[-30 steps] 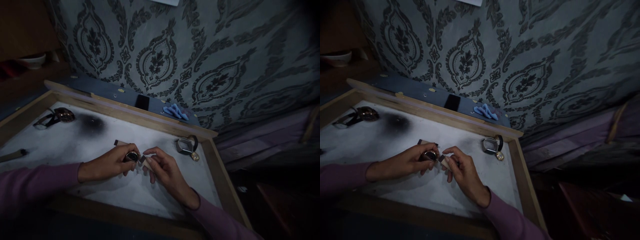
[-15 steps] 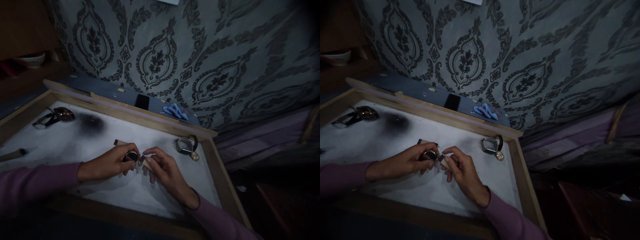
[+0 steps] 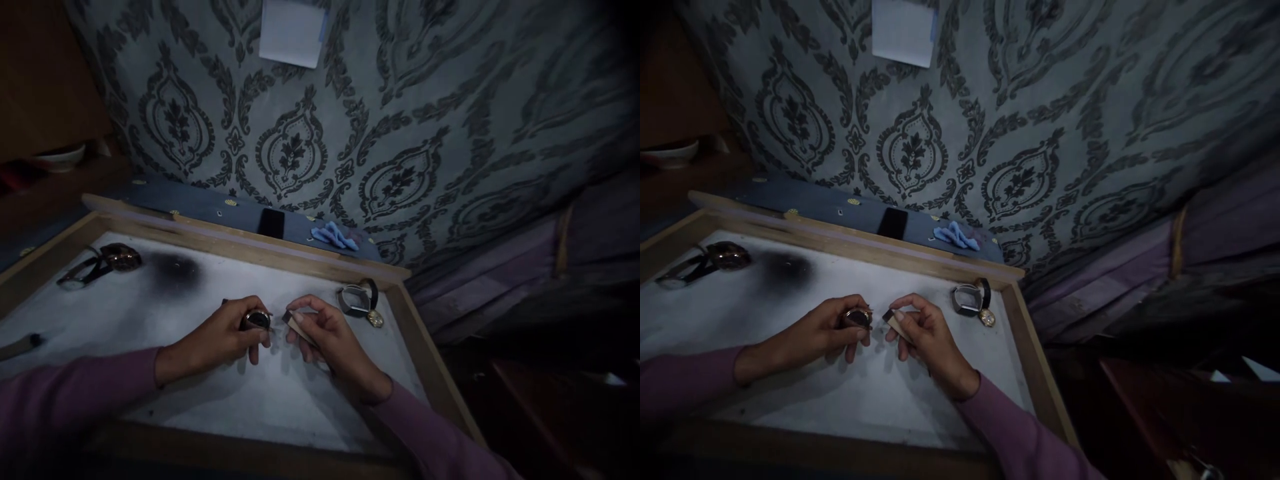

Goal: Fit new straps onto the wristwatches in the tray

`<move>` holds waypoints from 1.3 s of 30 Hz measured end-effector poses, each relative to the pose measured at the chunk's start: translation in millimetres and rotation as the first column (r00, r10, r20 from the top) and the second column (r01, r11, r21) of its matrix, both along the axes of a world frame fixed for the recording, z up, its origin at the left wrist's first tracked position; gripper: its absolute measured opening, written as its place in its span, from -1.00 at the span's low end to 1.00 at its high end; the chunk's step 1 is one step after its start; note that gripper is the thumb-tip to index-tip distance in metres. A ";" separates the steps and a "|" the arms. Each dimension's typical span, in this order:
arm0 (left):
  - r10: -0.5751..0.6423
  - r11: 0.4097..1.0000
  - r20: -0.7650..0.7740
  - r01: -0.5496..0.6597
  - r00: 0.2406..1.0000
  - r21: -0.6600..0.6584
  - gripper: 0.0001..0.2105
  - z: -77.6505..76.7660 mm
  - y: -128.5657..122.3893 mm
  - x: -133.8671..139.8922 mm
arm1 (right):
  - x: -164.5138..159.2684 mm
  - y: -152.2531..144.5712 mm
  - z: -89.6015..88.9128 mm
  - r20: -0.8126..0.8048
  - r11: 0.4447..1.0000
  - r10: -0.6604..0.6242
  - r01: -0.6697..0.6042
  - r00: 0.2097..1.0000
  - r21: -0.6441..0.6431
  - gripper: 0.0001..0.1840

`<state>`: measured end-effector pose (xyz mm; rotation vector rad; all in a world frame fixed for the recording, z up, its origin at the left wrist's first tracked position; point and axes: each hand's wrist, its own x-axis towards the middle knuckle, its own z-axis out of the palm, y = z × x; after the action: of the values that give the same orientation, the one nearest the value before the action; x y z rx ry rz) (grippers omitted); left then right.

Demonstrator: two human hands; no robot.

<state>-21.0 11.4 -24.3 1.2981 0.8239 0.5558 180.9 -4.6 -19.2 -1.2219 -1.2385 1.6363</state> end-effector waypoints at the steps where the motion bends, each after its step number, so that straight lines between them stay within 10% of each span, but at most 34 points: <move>1: 0.009 1.000 0.005 -0.009 1.000 -0.011 -0.81 0.0 1.3 1.4 | 0.6 0.5 0.1 0.000 1.000 -0.005 0.005 1.000 0.009 -0.59; 39: 0.013 1.000 0.039 -0.013 0.999 -0.012 -0.84 6.4 -0.9 11.2 | 0.9 -10.9 -3.1 0.189 0.935 0.020 -0.085 0.982 0.344 -0.73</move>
<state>-9.9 10.4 -17.9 1.2681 0.8026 0.5844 181.8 -15.6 -22.3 -1.1369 -1.6113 1.2857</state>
